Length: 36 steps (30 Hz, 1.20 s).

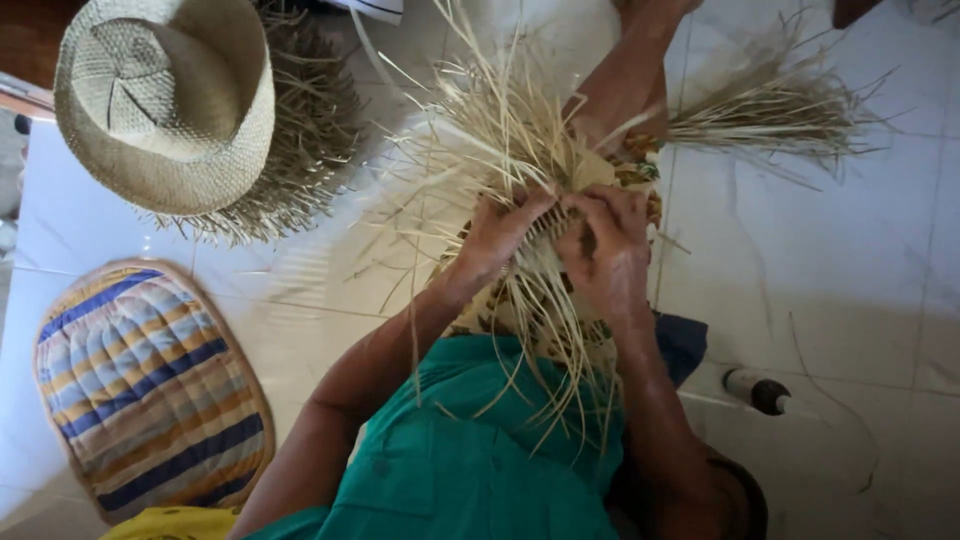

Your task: Weaving a straw hat by hand, interlacing dried plant fibers into a structured pattern.

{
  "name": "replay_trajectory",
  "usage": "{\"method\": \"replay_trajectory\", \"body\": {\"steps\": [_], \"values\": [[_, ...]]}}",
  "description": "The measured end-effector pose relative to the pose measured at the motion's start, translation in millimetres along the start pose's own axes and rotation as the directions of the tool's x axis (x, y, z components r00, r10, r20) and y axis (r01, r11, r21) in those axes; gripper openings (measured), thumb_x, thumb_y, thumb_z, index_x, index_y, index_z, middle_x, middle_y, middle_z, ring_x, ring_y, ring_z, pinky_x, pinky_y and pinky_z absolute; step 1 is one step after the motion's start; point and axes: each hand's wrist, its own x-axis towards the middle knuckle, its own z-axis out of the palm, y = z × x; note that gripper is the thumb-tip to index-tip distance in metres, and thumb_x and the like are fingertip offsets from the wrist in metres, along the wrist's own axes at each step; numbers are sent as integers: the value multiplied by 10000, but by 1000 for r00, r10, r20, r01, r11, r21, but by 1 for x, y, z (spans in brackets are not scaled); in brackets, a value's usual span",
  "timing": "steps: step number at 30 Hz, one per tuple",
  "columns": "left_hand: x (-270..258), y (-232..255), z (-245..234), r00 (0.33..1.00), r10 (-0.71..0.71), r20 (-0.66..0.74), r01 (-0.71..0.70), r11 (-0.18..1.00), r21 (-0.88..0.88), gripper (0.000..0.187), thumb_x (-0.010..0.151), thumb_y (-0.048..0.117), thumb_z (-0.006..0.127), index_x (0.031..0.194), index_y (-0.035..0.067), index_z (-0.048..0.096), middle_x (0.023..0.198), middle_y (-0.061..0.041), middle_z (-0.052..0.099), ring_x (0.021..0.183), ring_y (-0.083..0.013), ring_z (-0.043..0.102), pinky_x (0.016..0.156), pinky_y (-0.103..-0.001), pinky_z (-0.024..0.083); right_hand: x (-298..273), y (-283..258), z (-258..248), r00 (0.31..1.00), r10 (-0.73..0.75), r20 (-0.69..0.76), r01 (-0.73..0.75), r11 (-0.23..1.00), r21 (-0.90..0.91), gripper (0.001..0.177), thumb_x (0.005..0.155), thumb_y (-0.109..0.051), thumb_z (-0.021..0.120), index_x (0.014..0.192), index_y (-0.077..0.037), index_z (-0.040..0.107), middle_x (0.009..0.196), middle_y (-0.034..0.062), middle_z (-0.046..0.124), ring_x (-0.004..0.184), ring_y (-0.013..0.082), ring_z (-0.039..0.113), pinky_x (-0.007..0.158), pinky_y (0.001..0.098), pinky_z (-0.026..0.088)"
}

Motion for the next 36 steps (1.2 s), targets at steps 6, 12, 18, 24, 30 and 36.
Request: {"method": "replay_trajectory", "body": {"steps": [6,12,18,24,30,36], "values": [[33,21,-16,998,-59,4,59,996,-69,320,729,419,780,836,135,680,804,-64,667,752,-177,643,636,-349,500,-6,-5,2,997,64,36,-59,989,-136,203,886,-95,612,1081,-78,559,1045,125,455,807,297,424,529,403,418],[93,56,-100,961,-74,-268,-16,948,-318,349,765,410,640,706,69,688,544,-59,544,413,-113,507,332,-189,311,2,-3,-3,999,-16,49,23,990,-141,148,881,-25,551,1007,-103,540,986,82,373,804,155,233,690,358,204],[-3,32,-95,953,-233,-194,182,951,-248,571,887,554,414,1126,82,628,941,-48,671,825,-136,656,710,-281,536,-2,10,4,998,14,58,-2,982,-189,254,936,-77,544,1185,-120,561,1110,123,413,975,289,359,722,474,379],[-61,14,-108,985,-21,172,-10,985,174,580,980,480,372,702,79,685,588,-33,557,575,-132,547,577,-259,444,-6,17,7,997,11,70,5,975,-221,379,869,-25,570,1230,-140,576,1124,89,406,1027,275,368,755,470,462],[-49,14,-69,887,311,340,-190,919,-344,474,934,361,459,828,-49,672,631,-197,613,576,-232,587,532,-294,451,-6,17,15,993,-111,44,120,941,-317,408,797,22,618,1186,-97,601,1043,77,395,943,265,377,814,437,428],[-94,-32,-12,870,253,423,191,619,-762,678,948,515,351,1026,-108,608,901,-278,637,744,-334,678,604,-406,571,-5,19,12,995,-84,60,100,937,-334,343,815,-9,582,1151,-62,631,1069,124,416,967,285,386,785,483,408]]}}
